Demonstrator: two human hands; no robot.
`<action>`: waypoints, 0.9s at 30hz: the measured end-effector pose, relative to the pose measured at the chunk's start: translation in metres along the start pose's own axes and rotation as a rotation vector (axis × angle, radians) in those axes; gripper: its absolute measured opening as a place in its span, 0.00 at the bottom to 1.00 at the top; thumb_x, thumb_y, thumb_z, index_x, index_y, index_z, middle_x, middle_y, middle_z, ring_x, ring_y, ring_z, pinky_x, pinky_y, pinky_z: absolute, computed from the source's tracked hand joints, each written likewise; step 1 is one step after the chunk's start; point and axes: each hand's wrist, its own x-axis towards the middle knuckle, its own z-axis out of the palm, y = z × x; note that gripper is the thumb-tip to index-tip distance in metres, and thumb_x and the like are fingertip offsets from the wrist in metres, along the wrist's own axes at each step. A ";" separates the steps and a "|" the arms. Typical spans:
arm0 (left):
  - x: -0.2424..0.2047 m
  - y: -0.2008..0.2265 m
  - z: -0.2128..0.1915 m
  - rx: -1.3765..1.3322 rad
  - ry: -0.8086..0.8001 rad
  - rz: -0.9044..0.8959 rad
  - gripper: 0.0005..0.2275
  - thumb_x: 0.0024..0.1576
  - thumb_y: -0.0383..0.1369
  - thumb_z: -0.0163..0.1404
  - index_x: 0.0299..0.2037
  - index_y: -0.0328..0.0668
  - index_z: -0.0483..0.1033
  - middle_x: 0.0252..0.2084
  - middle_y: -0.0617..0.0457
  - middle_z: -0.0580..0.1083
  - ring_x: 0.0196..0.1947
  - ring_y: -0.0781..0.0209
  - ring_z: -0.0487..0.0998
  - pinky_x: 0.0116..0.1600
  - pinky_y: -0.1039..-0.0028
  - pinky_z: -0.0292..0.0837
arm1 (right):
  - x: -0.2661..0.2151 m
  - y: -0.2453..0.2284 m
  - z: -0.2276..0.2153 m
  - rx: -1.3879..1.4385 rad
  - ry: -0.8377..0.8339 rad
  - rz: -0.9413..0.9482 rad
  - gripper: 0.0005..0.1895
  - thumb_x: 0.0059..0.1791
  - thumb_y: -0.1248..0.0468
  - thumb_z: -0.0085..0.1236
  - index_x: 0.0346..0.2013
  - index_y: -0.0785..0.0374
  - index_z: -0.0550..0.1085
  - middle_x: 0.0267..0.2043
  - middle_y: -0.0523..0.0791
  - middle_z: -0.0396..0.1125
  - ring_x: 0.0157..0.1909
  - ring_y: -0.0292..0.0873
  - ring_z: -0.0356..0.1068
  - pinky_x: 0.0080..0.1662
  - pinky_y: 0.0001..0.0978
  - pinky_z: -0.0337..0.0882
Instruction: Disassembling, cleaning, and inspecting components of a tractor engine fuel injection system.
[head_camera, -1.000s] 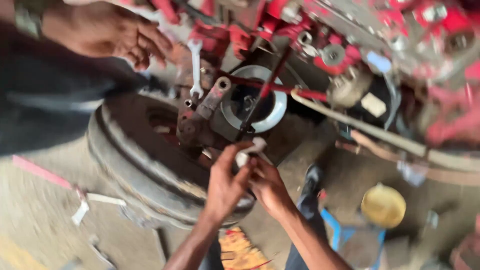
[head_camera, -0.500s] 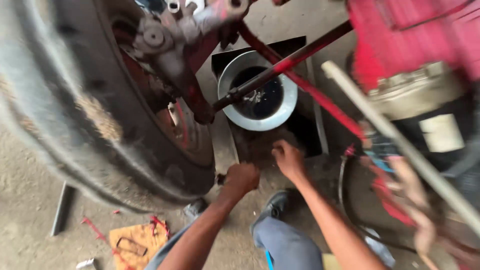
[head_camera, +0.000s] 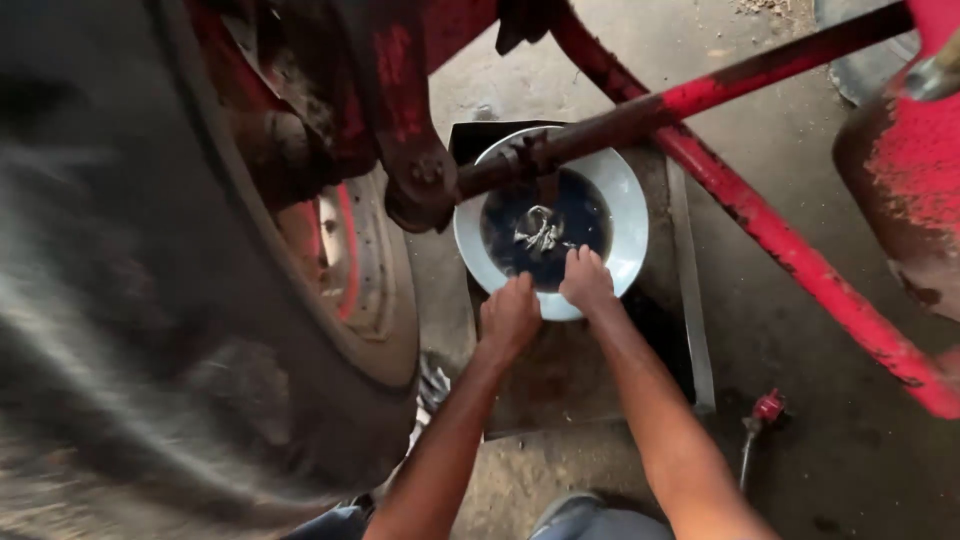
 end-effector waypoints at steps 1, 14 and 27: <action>0.003 -0.003 0.014 -0.003 0.006 0.005 0.04 0.58 0.31 0.48 0.34 0.40 0.71 0.33 0.41 0.75 0.36 0.34 0.78 0.40 0.45 0.72 | 0.002 0.004 0.006 -0.004 0.007 -0.001 0.21 0.43 0.67 0.52 0.50 0.68 0.68 0.55 0.56 0.64 0.60 0.61 0.65 0.56 0.54 0.70; 0.084 -0.050 0.105 0.375 0.083 0.297 0.09 0.47 0.32 0.53 0.38 0.49 0.80 0.58 0.43 0.69 0.61 0.43 0.67 0.52 0.45 0.66 | 0.014 0.016 0.053 -0.102 0.118 -0.273 0.13 0.42 0.68 0.52 0.41 0.65 0.71 0.44 0.52 0.66 0.50 0.57 0.67 0.47 0.48 0.72; 0.089 -0.066 0.089 0.327 -0.055 0.194 0.14 0.45 0.31 0.57 0.42 0.44 0.76 0.47 0.50 0.71 0.55 0.48 0.70 0.50 0.49 0.67 | 0.000 -0.013 0.028 -0.028 -0.008 -0.216 0.08 0.46 0.69 0.50 0.38 0.61 0.75 0.39 0.52 0.70 0.45 0.58 0.71 0.46 0.51 0.73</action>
